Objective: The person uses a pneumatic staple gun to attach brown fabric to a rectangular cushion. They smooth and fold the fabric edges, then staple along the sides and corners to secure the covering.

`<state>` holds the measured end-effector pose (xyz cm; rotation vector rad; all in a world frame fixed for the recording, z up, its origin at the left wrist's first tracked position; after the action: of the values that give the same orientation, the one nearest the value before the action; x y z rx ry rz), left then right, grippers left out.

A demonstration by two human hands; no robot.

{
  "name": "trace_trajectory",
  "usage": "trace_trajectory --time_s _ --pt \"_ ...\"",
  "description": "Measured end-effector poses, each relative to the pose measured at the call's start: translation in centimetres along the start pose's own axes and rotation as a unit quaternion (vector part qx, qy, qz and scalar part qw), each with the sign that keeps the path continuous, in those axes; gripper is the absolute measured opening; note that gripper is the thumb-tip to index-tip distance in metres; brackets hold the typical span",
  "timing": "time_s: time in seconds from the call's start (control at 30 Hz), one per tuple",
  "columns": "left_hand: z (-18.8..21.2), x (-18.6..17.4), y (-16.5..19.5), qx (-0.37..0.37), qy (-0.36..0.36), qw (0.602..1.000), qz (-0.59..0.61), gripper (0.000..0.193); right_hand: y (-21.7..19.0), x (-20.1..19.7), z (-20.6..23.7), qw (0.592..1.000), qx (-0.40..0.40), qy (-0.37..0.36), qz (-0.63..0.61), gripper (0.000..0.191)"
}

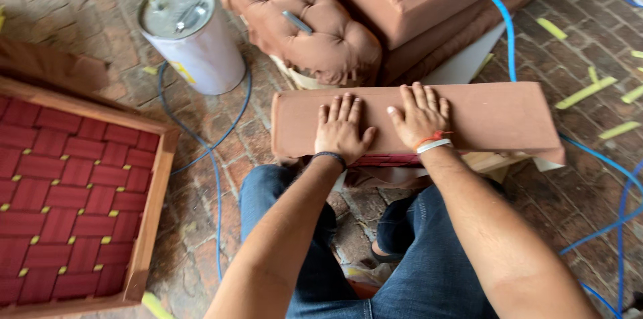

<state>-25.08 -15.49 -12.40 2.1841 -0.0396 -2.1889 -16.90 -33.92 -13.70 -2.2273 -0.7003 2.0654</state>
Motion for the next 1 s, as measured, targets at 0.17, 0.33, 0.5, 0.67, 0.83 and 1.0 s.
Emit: trace_trajectory --time_s 0.17,0.33,0.5,0.67,0.83,1.0 --pt "3.2 2.5 0.2 -0.022 0.080 0.995 0.063 0.065 0.7 1.1 -1.0 1.000 -0.004 -0.013 -0.025 0.071" --pt "7.4 5.8 0.5 -0.002 0.098 0.995 0.019 0.081 0.8 2.2 -1.3 0.999 -0.003 -0.016 -0.048 0.070" --pt "8.5 7.4 0.3 0.001 0.089 0.996 0.001 0.092 0.6 2.5 -0.6 0.998 -0.008 -0.003 -0.058 0.069" --pt "8.7 7.7 0.3 0.008 0.138 0.989 0.051 0.089 0.8 2.3 0.2 0.996 -0.023 0.035 -0.073 0.066" --pt "8.5 8.0 0.3 0.010 0.136 0.989 0.052 0.089 1.1 1.5 1.2 0.969 -0.106 0.196 -0.106 0.033" --pt "8.4 7.8 0.7 0.004 0.132 0.991 -0.002 0.087 0.9 0.4 2.2 0.941 -0.139 0.282 -0.129 0.012"
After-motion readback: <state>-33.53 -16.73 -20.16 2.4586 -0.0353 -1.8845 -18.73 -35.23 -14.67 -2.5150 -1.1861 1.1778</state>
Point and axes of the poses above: each hand's wrist, its own z-axis away from the middle knuckle, its own x-axis out of the palm, y = z × x, the point moved 1 cm from there along -z, towards the middle knuckle, and after that the axes turned 9 degrees about -z, right-handed, at the moved point
